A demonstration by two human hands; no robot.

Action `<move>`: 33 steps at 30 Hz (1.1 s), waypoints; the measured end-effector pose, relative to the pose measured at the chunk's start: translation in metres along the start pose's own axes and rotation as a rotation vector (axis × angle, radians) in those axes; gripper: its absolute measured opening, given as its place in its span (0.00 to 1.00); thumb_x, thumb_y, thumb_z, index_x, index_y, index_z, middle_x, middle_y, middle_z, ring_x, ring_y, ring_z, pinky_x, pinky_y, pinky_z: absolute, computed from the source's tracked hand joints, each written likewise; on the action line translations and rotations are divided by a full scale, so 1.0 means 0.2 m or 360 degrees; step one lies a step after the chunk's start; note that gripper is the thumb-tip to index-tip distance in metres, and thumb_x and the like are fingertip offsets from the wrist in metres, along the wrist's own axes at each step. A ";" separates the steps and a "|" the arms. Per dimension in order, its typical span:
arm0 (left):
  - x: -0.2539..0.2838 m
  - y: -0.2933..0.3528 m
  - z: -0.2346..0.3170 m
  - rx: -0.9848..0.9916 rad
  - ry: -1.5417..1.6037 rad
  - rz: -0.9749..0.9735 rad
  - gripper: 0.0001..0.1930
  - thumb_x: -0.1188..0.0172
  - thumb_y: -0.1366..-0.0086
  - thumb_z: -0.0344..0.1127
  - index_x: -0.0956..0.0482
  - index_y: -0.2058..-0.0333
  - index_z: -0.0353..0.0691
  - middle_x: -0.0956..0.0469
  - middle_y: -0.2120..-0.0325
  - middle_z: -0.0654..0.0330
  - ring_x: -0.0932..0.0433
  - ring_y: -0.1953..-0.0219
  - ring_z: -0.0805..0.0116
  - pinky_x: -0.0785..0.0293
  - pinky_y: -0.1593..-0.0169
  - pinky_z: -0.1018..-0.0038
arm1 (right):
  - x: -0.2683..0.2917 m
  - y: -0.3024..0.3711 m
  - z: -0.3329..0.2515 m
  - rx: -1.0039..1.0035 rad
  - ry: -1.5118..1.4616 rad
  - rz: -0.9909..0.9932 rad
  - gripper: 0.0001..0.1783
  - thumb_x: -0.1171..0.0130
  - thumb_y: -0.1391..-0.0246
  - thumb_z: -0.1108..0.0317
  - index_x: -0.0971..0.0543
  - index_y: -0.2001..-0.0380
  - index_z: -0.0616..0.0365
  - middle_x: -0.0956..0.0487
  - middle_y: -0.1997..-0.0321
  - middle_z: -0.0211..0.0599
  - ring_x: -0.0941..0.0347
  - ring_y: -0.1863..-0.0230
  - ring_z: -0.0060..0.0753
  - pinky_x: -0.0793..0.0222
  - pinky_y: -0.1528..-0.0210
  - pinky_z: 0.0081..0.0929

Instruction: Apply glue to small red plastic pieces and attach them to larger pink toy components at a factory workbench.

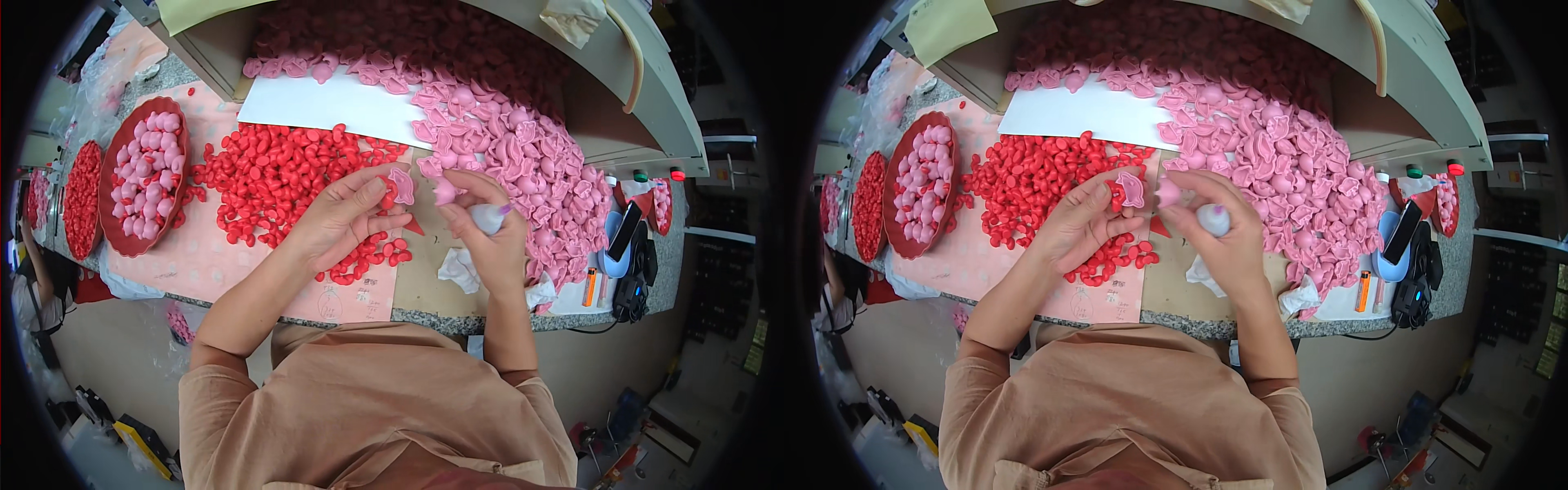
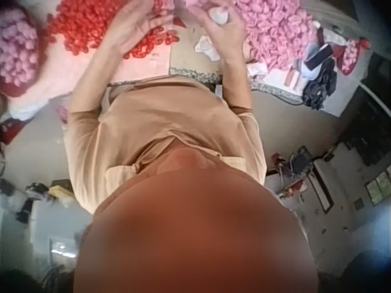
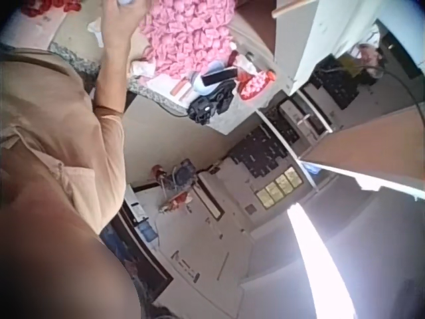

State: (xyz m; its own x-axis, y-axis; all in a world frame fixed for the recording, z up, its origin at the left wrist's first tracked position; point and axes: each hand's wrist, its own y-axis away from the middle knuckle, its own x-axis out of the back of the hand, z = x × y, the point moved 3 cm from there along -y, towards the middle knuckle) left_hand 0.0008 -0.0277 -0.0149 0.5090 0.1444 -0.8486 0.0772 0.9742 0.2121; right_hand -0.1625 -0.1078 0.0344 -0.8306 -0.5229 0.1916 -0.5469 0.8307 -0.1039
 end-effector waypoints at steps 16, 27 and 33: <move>0.01 -0.02 -0.02 0.0059 -0.0026 0.0032 0.20 0.46 0.38 0.35 0.33 0.48 0.37 0.26 0.58 0.60 0.25 0.58 0.73 0.26 0.50 0.70 | -0.11 -0.05 -0.01 0.0614 0.0444 -0.0162 0.19 0.36 0.59 0.77 0.22 0.59 0.58 0.26 0.57 0.38 0.30 0.73 0.19 0.33 0.73 0.17; 0.02 0.00 -0.03 -0.0004 -0.0222 0.0075 0.17 0.48 0.37 0.32 0.31 0.50 0.37 0.27 0.56 0.59 0.25 0.57 0.70 0.26 0.52 0.72 | -0.09 -0.04 0.11 -0.0231 -0.0377 -0.0212 0.17 0.42 0.49 0.73 0.27 0.55 0.64 0.28 0.68 0.31 0.33 0.76 0.17 0.37 0.74 0.14; -0.03 0.01 0.00 -0.0188 -0.0505 0.0234 0.13 0.48 0.36 0.32 0.28 0.53 0.37 0.25 0.59 0.59 0.24 0.59 0.71 0.25 0.54 0.73 | -0.11 -0.02 0.13 -0.0590 -0.0661 -0.0383 0.20 0.45 0.45 0.65 0.31 0.52 0.65 0.28 0.75 0.30 0.33 0.76 0.19 0.37 0.74 0.15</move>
State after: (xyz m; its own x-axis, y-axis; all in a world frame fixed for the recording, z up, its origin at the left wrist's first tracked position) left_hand -0.0018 -0.0269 -0.0100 0.7492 0.2416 -0.6167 -0.1069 0.9630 0.2473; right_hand -0.1450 -0.1050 0.0046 -0.7005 -0.6730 -0.2372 -0.7134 0.6521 0.2565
